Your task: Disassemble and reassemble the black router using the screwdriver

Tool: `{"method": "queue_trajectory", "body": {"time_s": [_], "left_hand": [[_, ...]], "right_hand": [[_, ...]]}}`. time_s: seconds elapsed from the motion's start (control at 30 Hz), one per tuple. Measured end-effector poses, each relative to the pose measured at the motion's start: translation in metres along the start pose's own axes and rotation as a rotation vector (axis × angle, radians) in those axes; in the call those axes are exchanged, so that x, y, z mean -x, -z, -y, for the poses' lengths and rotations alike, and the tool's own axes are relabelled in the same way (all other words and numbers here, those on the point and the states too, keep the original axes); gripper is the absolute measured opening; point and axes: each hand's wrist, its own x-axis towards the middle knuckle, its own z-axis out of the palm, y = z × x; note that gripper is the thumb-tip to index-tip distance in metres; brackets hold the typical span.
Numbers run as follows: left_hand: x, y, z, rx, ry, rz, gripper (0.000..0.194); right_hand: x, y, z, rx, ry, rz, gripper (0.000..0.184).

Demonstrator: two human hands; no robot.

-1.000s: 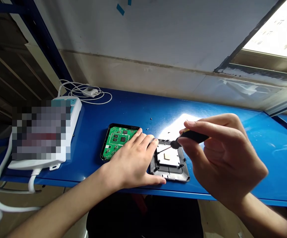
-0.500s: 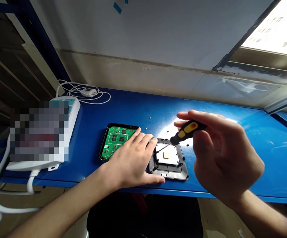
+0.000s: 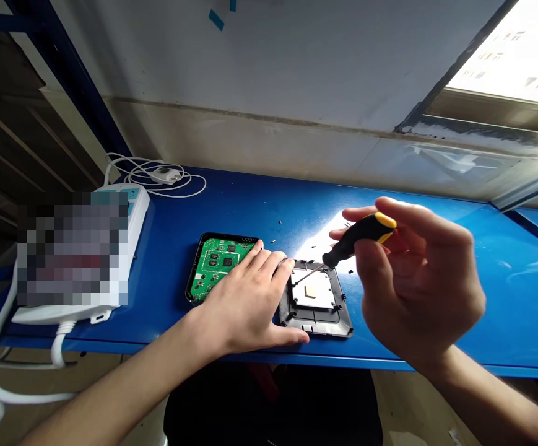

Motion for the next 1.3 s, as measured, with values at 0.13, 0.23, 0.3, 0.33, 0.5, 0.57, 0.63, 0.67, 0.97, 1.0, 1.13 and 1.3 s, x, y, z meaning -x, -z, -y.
{"method": "queue_trajectory", "body": {"time_s": [0.13,0.23,0.3,0.33,0.5,0.57,0.63,0.67,0.97,1.0,1.13,1.3], "left_hand": [[0.001,0.003,0.000,0.049,0.045,0.066,0.120],[0.000,0.006,-0.001,0.074,0.067,0.106,0.122],[0.000,0.007,-0.002,0.074,0.052,0.111,0.117],[-0.001,0.007,-0.002,0.073,0.045,0.108,0.114],[-0.001,0.009,-0.002,0.095,0.094,0.124,0.116],[0.001,0.010,-0.002,0.111,0.137,0.142,0.120],[0.002,0.011,-0.001,0.129,0.167,0.146,0.120],[0.004,0.011,0.000,0.132,0.168,0.138,0.117],[0.007,0.021,-0.002,-0.036,0.004,-0.001,0.058],[0.005,0.024,-0.004,-0.052,-0.017,-0.004,0.057],[-0.002,0.037,-0.012,-0.104,-0.024,-0.011,0.054],[-0.008,0.048,-0.015,-0.158,-0.060,0.028,0.052]], "right_hand": [[-0.003,0.008,-0.012,0.024,-0.001,-0.109,0.051],[-0.008,0.019,-0.026,0.127,-0.016,-0.210,0.044],[-0.012,0.027,-0.038,0.162,-0.034,-0.252,0.039],[-0.013,0.031,-0.044,0.160,-0.080,-0.264,0.036],[-0.012,0.046,-0.080,0.060,-0.232,-0.291,0.029],[-0.008,0.048,-0.093,0.015,-0.295,-0.302,0.029],[-0.005,0.049,-0.102,-0.001,-0.329,-0.299,0.029],[-0.004,0.050,-0.105,-0.005,-0.341,-0.291,0.028],[-0.002,0.055,-0.104,-0.128,-0.482,-0.276,0.034],[-0.002,0.056,-0.104,-0.142,-0.498,-0.273,0.035],[-0.003,0.058,-0.107,-0.189,-0.542,-0.277,0.038],[-0.003,0.059,-0.107,-0.223,-0.564,-0.279,0.038]]}}
